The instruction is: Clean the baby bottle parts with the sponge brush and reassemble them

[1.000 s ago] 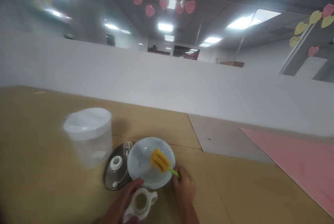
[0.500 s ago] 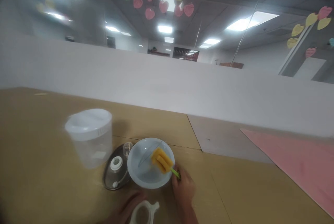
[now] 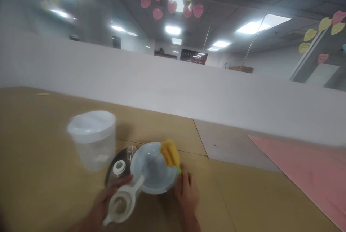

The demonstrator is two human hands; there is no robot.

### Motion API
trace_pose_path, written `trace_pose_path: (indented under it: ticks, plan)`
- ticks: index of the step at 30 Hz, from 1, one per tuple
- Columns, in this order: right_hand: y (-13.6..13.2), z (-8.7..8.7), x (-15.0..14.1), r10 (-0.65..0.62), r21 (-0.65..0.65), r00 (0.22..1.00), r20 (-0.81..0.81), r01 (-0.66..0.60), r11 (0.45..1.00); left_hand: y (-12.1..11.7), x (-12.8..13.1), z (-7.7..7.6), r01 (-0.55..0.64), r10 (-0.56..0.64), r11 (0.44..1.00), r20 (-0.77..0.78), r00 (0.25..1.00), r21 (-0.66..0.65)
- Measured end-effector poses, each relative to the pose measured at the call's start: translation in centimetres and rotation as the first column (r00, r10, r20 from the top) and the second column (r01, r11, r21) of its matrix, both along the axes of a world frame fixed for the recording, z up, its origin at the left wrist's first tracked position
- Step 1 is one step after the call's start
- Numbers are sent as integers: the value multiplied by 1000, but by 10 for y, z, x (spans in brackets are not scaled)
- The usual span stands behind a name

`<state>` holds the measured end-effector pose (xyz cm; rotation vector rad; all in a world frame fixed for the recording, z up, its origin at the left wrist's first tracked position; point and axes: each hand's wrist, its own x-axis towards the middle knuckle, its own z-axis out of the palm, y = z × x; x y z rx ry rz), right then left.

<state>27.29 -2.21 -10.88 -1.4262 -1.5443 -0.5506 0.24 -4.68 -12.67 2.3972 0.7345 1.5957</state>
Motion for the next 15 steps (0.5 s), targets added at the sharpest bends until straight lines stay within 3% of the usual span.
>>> trace_pose_path:
  ticks: [2, 4, 6, 10, 15]
  plan:
    - [-3, 1, -4, 54, 62, 991, 123, -62, 996, 9, -12, 19, -172, 171, 978, 19, 985, 116]
    - [-6, 4, -8, 130, 89, 962, 239, -155, 984, 17, -20, 33, -348, 353, 921, 5, 936, 174]
    - [-10, 7, -11, 224, 72, 912, 343, -263, 962, 23, -25, 41, -438, 451, 872, -8, 893, 219]
    - [-13, 13, -13, 370, -6, 814, 447, -411, 912, 27, -30, 44, -502, 517, 838, -19, 856, 216]
    - [-11, 15, -14, 342, 20, 806, 484, -400, 916, 25, -29, 48, -530, 548, 822, -37, 835, 209]
